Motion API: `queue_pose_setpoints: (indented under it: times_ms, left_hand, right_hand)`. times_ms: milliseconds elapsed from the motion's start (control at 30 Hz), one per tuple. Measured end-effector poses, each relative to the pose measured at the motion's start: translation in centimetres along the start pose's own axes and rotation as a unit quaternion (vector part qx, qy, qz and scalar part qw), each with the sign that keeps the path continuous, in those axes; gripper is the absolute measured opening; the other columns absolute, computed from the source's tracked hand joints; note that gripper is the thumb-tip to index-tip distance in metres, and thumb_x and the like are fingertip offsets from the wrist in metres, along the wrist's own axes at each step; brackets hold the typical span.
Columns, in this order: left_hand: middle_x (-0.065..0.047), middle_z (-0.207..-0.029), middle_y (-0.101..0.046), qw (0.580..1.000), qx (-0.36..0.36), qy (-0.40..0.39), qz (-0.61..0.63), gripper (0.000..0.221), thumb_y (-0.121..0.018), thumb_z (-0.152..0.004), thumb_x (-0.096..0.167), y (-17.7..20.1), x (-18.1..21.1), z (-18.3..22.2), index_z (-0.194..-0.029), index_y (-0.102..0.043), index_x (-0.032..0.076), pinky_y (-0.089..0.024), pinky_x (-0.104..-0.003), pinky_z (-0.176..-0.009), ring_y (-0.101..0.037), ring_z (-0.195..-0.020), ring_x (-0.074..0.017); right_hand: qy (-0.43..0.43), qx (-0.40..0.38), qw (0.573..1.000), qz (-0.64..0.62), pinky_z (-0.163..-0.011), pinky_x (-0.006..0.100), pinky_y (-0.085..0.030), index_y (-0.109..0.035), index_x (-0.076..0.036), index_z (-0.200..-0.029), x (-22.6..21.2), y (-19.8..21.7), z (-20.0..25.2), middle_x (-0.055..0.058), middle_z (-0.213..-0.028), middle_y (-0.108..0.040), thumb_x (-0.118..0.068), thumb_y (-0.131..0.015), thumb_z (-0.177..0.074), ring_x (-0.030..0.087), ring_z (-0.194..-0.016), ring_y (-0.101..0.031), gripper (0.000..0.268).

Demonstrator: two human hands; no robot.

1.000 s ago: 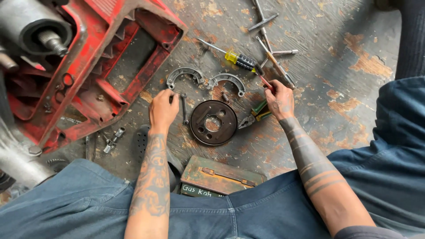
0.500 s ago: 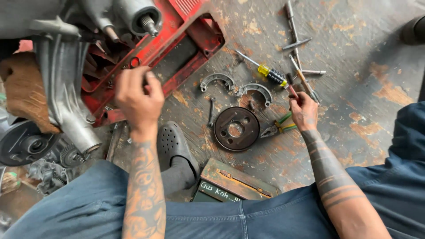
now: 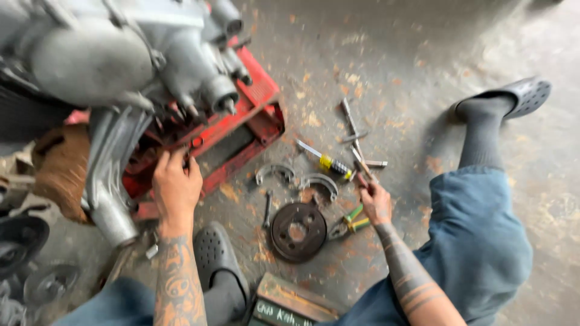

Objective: Disassembling and cleaning motorcycle engine components using pliers, screwdrivers, and a brush

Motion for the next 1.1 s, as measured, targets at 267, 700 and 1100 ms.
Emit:
queue_pose_setpoints:
  times_ms: [267,700,1100]
  left_hand:
    - [-0.015,-0.095,-0.067,0.995,-0.081,0.065,-0.005,0.024,-0.071,-0.088,0.017,-1.4,-2.7,-0.1,-0.110,-0.075,0.009,-0.061,-0.043,-0.073,-0.072,-0.089,-0.0352]
    - [-0.019,-0.106,-0.074,0.961,-0.223,0.157,-0.039,0.036,-0.066,-0.091,0.027,-1.8,-4.2,-1.3,-0.120,-0.073,0.008,-0.063,-0.046,-0.080,-0.074,-0.099,-0.0357]
    - [-0.028,-0.106,-0.076,0.940,-0.288,0.166,-0.076,0.039,-0.067,-0.092,0.026,-1.4,-3.4,-2.0,-0.120,-0.074,0.001,-0.061,-0.052,-0.084,-0.073,-0.104,-0.0443]
  right_hand:
    - [-0.012,-0.042,0.999,-0.013,-0.082,0.049,-0.057,-0.077,-0.027,-0.102,-1.4,-2.3,1.5,0.007,-0.074,-0.077,-0.030,-0.067,-0.085,0.035,-0.089,-0.075,0.020]
    - [-0.004,-0.068,0.998,-0.004,-0.083,0.051,-0.056,-0.078,-0.022,-0.102,-1.9,-3.3,2.8,0.012,-0.076,-0.077,-0.031,-0.066,-0.085,0.039,-0.090,-0.075,0.022]
    - [-0.029,-0.075,0.997,0.012,-0.087,0.054,-0.056,-0.076,-0.022,-0.108,-0.8,-4.6,2.5,0.016,-0.095,-0.077,-0.031,-0.066,-0.086,0.041,-0.102,-0.072,0.025]
Point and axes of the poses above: each hand's wrist, its own z-axis away from the middle knuckle, its own y-axis out of the back of the hand, x = y × z, the point moved 9 cm from there along -z, towards the middle knuckle
